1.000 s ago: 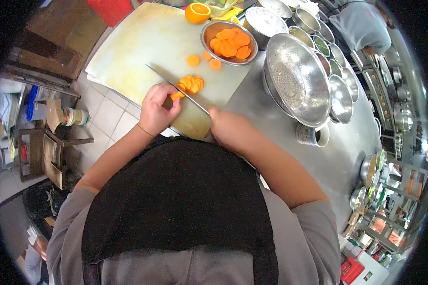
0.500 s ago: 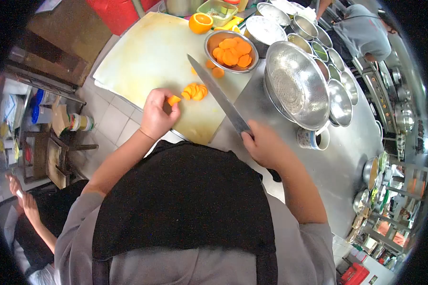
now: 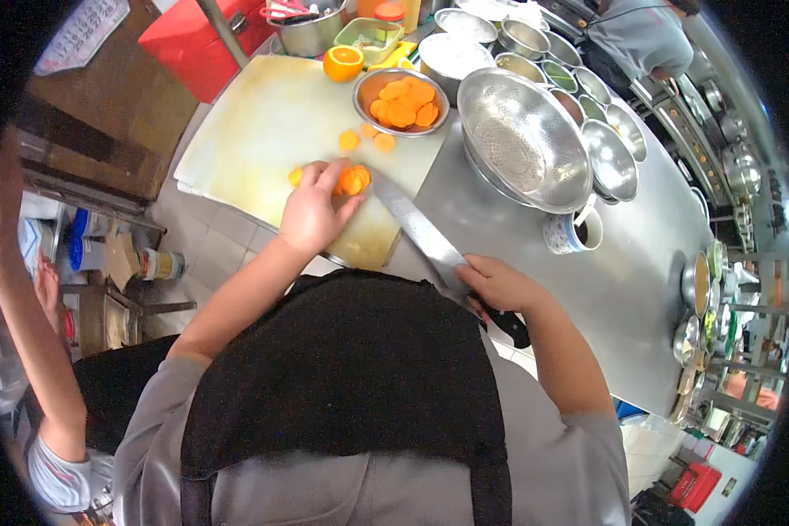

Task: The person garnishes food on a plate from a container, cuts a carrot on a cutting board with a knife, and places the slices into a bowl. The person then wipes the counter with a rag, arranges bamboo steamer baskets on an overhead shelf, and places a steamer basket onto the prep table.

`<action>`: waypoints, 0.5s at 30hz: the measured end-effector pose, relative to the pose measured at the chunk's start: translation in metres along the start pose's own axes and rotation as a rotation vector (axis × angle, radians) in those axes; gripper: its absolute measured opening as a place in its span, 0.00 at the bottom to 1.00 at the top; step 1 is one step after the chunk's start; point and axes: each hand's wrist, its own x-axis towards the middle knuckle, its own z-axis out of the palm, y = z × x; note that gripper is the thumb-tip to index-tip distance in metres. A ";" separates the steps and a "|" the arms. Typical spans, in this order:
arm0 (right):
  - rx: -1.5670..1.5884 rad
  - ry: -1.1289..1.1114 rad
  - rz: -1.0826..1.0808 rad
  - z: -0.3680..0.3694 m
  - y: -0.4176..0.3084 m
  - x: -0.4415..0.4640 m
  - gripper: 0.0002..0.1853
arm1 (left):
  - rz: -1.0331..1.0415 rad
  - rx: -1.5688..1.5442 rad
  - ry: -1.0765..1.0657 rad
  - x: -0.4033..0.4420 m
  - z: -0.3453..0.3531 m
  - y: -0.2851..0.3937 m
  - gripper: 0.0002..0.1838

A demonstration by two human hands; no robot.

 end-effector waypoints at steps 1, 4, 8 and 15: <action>-0.008 -0.019 -0.005 0.000 -0.004 0.002 0.16 | 0.004 0.008 -0.038 0.006 0.004 -0.003 0.27; -0.020 -0.052 -0.001 0.006 -0.016 0.005 0.16 | -0.020 -0.002 -0.094 0.015 0.007 -0.005 0.23; -0.046 -0.033 -0.028 0.004 -0.025 0.000 0.16 | 0.022 -0.089 -0.055 0.018 0.007 -0.011 0.21; 0.099 0.204 -0.052 -0.012 -0.063 -0.045 0.16 | 0.203 -0.098 0.072 0.109 -0.014 0.041 0.21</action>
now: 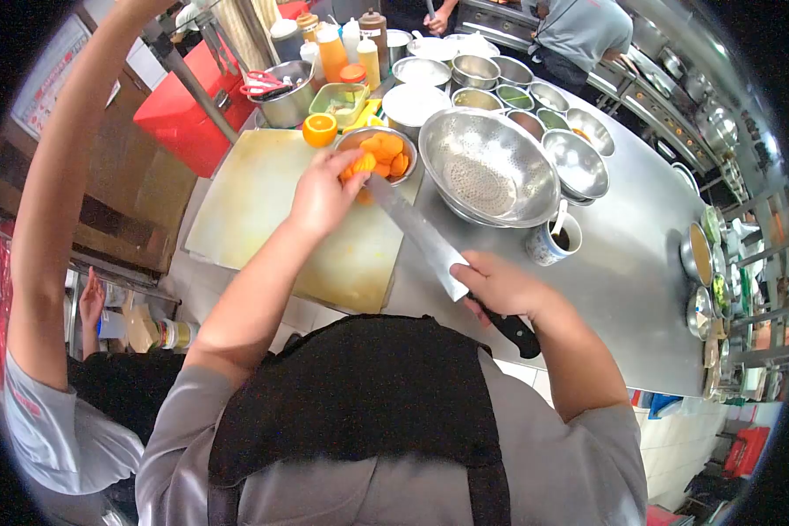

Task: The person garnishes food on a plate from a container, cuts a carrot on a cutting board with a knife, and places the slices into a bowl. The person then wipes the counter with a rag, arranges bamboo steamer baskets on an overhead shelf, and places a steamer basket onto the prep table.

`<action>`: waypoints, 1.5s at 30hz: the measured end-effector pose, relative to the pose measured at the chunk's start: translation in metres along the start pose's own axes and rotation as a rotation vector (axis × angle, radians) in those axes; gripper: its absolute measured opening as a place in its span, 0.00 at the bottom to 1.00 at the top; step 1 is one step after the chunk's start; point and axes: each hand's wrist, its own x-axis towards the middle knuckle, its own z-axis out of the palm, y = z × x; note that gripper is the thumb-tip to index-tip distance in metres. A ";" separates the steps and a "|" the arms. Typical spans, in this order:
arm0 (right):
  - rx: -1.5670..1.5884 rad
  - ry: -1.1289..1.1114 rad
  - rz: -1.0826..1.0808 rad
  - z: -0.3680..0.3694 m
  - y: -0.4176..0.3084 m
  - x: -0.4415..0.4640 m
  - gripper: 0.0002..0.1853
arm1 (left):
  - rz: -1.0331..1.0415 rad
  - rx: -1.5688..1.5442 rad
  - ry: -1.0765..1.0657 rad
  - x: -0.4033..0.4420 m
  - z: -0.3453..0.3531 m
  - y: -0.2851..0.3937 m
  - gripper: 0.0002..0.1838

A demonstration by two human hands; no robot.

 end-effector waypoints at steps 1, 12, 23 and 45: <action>0.007 0.026 -0.006 -0.002 -0.004 -0.004 0.16 | 0.025 0.034 -0.004 0.011 0.004 -0.007 0.20; -0.191 0.073 0.138 0.015 0.030 -0.037 0.16 | -0.374 0.010 -0.125 -0.057 -0.045 -0.087 0.29; -0.771 0.225 -0.177 0.021 0.098 0.043 0.17 | -0.142 0.107 0.073 -0.118 -0.031 -0.086 0.14; -0.702 0.249 -0.119 0.030 0.086 0.021 0.25 | -0.016 0.049 0.182 -0.127 -0.012 -0.062 0.14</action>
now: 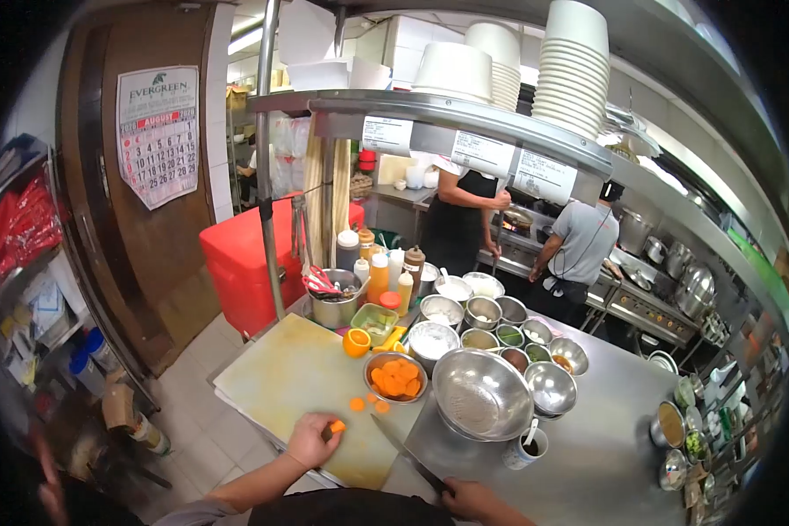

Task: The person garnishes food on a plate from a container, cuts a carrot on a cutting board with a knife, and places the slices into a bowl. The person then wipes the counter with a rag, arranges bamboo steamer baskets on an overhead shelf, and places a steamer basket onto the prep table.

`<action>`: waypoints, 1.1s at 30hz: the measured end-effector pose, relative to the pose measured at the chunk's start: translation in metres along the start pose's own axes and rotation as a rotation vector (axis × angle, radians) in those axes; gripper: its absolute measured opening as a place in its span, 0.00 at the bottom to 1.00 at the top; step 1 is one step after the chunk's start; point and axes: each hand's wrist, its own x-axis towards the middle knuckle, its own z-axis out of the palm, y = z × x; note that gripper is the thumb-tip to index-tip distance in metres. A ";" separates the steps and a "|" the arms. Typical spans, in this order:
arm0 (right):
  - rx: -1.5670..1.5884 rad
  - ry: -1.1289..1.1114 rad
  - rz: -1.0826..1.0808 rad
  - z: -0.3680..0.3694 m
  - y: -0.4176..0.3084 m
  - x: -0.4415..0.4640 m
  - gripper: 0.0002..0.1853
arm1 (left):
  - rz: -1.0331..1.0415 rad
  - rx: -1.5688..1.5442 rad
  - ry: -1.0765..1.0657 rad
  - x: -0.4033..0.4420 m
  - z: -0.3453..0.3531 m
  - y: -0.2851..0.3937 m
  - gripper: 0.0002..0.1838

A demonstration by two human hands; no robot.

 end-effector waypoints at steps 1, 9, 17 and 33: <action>-0.004 0.008 0.004 0.000 -0.001 0.000 0.25 | -0.014 -0.004 -0.008 0.000 0.000 0.000 0.14; -0.083 0.060 0.017 0.013 0.008 0.009 0.21 | -0.057 -0.023 -0.040 -0.003 -0.005 0.001 0.15; -0.133 0.090 0.030 0.018 0.009 0.008 0.23 | -0.028 -0.022 -0.010 -0.003 -0.005 0.001 0.15; -0.033 0.121 0.064 0.015 -0.001 0.004 0.22 | -0.005 0.012 0.026 -0.005 -0.003 -0.001 0.14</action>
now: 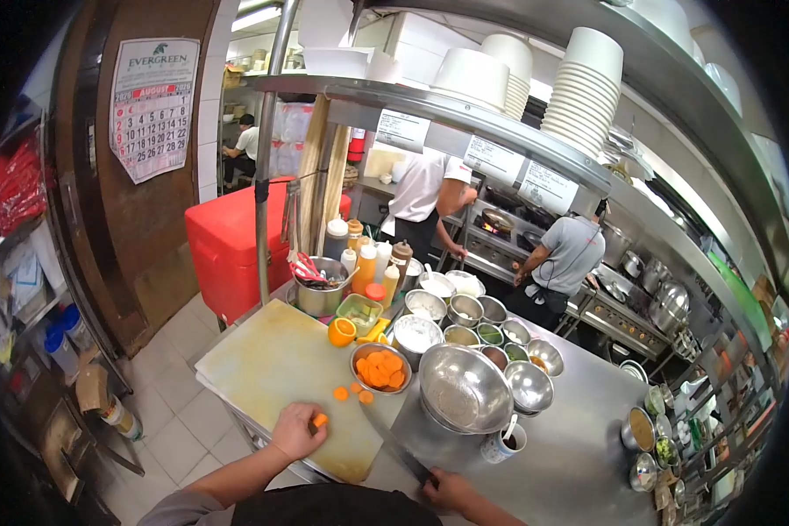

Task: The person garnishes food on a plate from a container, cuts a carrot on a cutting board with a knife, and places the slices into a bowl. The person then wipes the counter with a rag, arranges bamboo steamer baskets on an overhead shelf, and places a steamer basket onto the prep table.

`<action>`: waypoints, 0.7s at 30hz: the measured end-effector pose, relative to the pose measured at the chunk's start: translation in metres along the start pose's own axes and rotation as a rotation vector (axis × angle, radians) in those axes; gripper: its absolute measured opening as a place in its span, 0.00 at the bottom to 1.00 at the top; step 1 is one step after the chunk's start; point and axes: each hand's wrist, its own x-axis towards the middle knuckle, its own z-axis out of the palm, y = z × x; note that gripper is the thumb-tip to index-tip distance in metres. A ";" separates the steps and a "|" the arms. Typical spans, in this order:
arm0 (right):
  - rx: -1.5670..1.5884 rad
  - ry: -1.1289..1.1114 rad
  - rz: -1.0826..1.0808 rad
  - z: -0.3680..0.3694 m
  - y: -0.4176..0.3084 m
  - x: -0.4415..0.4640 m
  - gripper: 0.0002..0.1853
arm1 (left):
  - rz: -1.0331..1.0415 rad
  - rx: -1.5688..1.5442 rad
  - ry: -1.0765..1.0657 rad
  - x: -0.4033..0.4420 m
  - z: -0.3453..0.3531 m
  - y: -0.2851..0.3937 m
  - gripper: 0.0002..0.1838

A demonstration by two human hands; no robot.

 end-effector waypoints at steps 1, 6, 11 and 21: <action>-0.013 0.000 -0.002 -0.001 -0.001 -0.001 0.22 | -0.004 -0.006 -0.011 -0.001 0.001 -0.001 0.14; -0.014 0.036 -0.007 0.007 0.007 0.003 0.20 | -0.002 -0.020 -0.059 0.001 0.000 -0.002 0.12; -0.033 0.061 0.007 0.010 0.010 0.003 0.19 | 0.002 -0.015 -0.032 0.000 0.003 -0.003 0.11; -0.039 0.069 0.011 0.011 0.012 0.003 0.19 | -0.008 -0.012 -0.031 0.000 0.003 -0.003 0.12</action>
